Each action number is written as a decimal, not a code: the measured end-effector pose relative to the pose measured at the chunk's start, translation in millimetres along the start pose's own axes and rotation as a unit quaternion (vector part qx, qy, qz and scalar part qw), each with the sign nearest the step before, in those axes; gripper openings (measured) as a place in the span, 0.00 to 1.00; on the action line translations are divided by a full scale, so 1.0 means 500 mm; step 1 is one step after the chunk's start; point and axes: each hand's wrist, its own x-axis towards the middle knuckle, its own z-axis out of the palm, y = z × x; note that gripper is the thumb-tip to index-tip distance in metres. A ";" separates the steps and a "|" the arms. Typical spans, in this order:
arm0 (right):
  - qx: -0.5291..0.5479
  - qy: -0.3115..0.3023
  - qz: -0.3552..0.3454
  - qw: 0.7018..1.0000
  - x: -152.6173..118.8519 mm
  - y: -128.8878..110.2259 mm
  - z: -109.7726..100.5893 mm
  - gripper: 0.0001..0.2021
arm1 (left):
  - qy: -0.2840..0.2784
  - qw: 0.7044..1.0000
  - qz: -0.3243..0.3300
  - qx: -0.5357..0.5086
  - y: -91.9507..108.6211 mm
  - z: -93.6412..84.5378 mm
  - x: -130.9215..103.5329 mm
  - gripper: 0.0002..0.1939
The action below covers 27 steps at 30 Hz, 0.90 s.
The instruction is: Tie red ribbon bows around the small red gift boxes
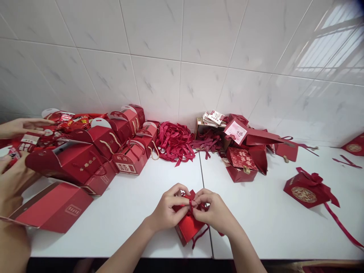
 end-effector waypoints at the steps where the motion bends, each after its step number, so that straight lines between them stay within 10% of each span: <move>1: -0.009 -0.001 0.000 1.000 -0.001 0.001 -0.004 0.05 | 0.008 1.000 0.001 0.004 0.002 -0.003 -0.002 0.12; 6: -0.129 0.056 -0.019 0.990 -0.018 0.012 -0.035 0.04 | 0.021 0.996 -0.057 0.071 0.007 -0.047 -0.011 0.08; 14: -0.234 0.151 -0.031 0.960 -0.025 0.025 -0.030 0.03 | -0.111 0.984 -0.124 0.061 0.006 -0.076 -0.007 0.10; 22: -0.232 0.189 -0.056 0.953 -0.038 0.044 -0.028 0.12 | -0.010 0.918 -0.049 0.394 -0.003 -0.084 -0.018 0.07; 27: -0.080 0.109 -0.110 0.985 -0.045 0.062 0.002 0.18 | -0.013 0.941 -0.123 0.313 -0.007 -0.073 -0.032 0.11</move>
